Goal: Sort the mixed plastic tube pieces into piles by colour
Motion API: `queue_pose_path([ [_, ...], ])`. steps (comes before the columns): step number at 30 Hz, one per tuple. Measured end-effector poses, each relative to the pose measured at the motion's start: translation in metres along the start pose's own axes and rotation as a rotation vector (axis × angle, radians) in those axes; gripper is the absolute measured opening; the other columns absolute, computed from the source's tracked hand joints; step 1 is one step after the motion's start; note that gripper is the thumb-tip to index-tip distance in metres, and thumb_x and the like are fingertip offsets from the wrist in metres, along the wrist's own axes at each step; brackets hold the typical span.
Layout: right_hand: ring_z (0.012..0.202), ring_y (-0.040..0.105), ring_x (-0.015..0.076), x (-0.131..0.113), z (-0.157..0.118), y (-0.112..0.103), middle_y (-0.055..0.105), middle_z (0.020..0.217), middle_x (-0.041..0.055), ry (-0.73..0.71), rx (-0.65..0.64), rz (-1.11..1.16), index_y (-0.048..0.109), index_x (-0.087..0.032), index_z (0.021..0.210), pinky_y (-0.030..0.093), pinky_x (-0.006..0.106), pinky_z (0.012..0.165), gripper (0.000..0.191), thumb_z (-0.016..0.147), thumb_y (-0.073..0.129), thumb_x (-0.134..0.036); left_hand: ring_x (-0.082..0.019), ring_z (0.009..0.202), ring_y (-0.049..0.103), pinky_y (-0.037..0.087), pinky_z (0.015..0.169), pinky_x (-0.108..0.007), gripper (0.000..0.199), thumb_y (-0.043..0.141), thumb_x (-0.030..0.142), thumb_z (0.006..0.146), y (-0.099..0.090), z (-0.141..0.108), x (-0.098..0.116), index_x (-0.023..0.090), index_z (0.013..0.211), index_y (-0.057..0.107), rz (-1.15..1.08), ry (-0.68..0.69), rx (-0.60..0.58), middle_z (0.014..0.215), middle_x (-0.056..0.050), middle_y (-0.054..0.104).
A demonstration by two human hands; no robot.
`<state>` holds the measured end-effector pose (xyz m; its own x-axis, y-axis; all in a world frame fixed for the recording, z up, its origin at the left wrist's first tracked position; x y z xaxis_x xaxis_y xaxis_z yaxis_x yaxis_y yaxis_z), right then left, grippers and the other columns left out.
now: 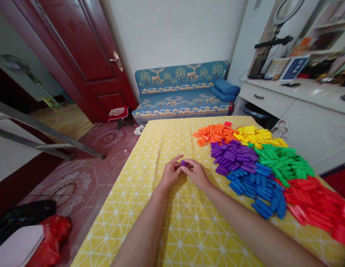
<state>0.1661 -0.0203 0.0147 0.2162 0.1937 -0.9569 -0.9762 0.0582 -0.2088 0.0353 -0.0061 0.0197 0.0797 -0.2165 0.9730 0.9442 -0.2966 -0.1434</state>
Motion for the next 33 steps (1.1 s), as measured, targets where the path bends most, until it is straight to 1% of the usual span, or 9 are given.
queue_pose_path([
  [4,0.083,0.065,0.0187,-0.003,-0.009,-0.005,0.069,0.095,0.0066,-0.02,0.054,-0.045,0.068,-0.019,0.093,0.052,0.031,0.072,0.025,0.074,0.064,-0.034,-0.018,0.079,0.067,0.051,0.076,-0.029,0.057,0.065,0.038,0.08,0.002,-0.002,0.0,0.014,0.131,0.052,0.044,0.001,-0.054,0.086,-0.007,0.074],
  [7,0.077,0.065,0.0193,-0.014,-0.012,-0.026,0.07,0.088,0.0071,-0.008,0.128,-0.018,0.067,-0.018,0.086,0.052,0.031,0.069,0.022,0.076,0.063,-0.037,-0.018,0.078,0.068,0.051,0.074,-0.029,0.058,0.061,0.044,0.083,0.003,-0.002,-0.001,0.015,0.132,0.052,0.052,-0.011,-0.074,0.085,-0.007,0.074],
  [13,0.072,0.064,0.019,-0.044,-0.016,-0.125,0.069,0.087,0.0063,-0.126,0.511,-0.291,0.066,-0.018,0.094,0.05,0.032,0.068,0.028,0.08,0.061,-0.041,-0.02,0.081,0.068,0.051,0.076,-0.03,0.049,0.065,0.044,0.079,0.006,-0.002,-0.001,0.013,0.117,0.062,0.07,-0.026,-0.064,0.09,-0.01,0.074],
  [17,0.088,0.06,0.0232,-0.053,-0.021,-0.173,0.067,0.094,0.0068,-0.242,0.652,-0.681,0.068,-0.019,0.089,0.047,0.04,0.085,0.017,0.078,0.063,-0.032,-0.019,0.078,0.068,0.051,0.073,-0.029,0.044,0.066,0.044,0.078,0.005,0.0,-0.003,0.014,0.11,0.066,0.088,-0.013,-0.034,0.086,-0.009,0.073],
  [19,0.098,0.058,0.0245,-0.055,-0.028,-0.169,0.065,0.099,0.0068,-0.295,0.64,-0.747,0.067,-0.021,0.09,0.043,0.043,0.093,0.014,0.079,0.061,-0.027,-0.019,0.078,0.068,0.051,0.073,-0.029,0.043,0.066,0.044,0.078,0.005,0.0,-0.004,0.014,0.109,0.066,0.091,-0.01,-0.031,0.086,-0.009,0.073],
  [21,0.103,0.056,0.0235,-0.056,-0.038,-0.144,0.064,0.103,0.0065,-0.352,0.553,-0.701,0.066,-0.022,0.093,0.042,0.042,0.095,0.014,0.083,0.057,-0.023,-0.019,0.079,0.068,0.051,0.074,-0.029,0.042,0.065,0.043,0.078,0.005,0.0,-0.004,0.014,0.108,0.066,0.096,-0.009,-0.031,0.086,-0.009,0.073],
  [27,0.084,0.062,0.0168,-0.038,-0.068,-0.036,0.063,0.095,0.0038,-0.311,-0.034,-0.494,0.064,-0.023,0.094,0.049,0.028,0.071,0.022,0.082,0.051,-0.01,-0.018,0.078,0.067,0.051,0.073,-0.027,0.041,0.065,0.042,0.079,0.005,-0.001,-0.005,0.013,0.109,0.066,0.09,-0.013,-0.032,0.086,-0.008,0.073],
  [30,0.081,0.061,0.0164,-0.028,-0.072,-0.02,0.063,0.091,0.0017,-0.265,-0.153,-0.533,0.066,-0.024,0.089,0.047,0.029,0.072,0.022,0.079,0.054,-0.008,-0.018,0.08,0.067,0.051,0.074,-0.027,0.04,0.065,0.041,0.079,0.005,-0.001,-0.005,0.014,0.109,0.067,0.088,-0.004,-0.033,0.087,-0.008,0.073],
  [33,0.078,0.061,0.0144,-0.025,-0.069,-0.026,0.063,0.089,0.0008,-0.23,-0.129,-0.457,0.065,-0.023,0.084,0.047,0.027,0.07,0.02,0.079,0.054,-0.007,-0.018,0.079,0.067,0.051,0.073,-0.027,0.039,0.064,0.041,0.08,0.004,-0.001,-0.004,0.014,0.108,0.067,0.103,0.005,-0.033,0.087,-0.009,0.073],
])
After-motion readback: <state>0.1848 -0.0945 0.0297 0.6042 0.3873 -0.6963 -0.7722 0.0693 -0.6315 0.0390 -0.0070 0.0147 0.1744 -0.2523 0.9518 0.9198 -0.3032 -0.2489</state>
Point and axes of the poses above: each hand's wrist, its own z-axis towards the middle knuckle, its own y-axis out of the palm, x = y × z, the point moved 4 cm from there along z, towards the middle knuckle
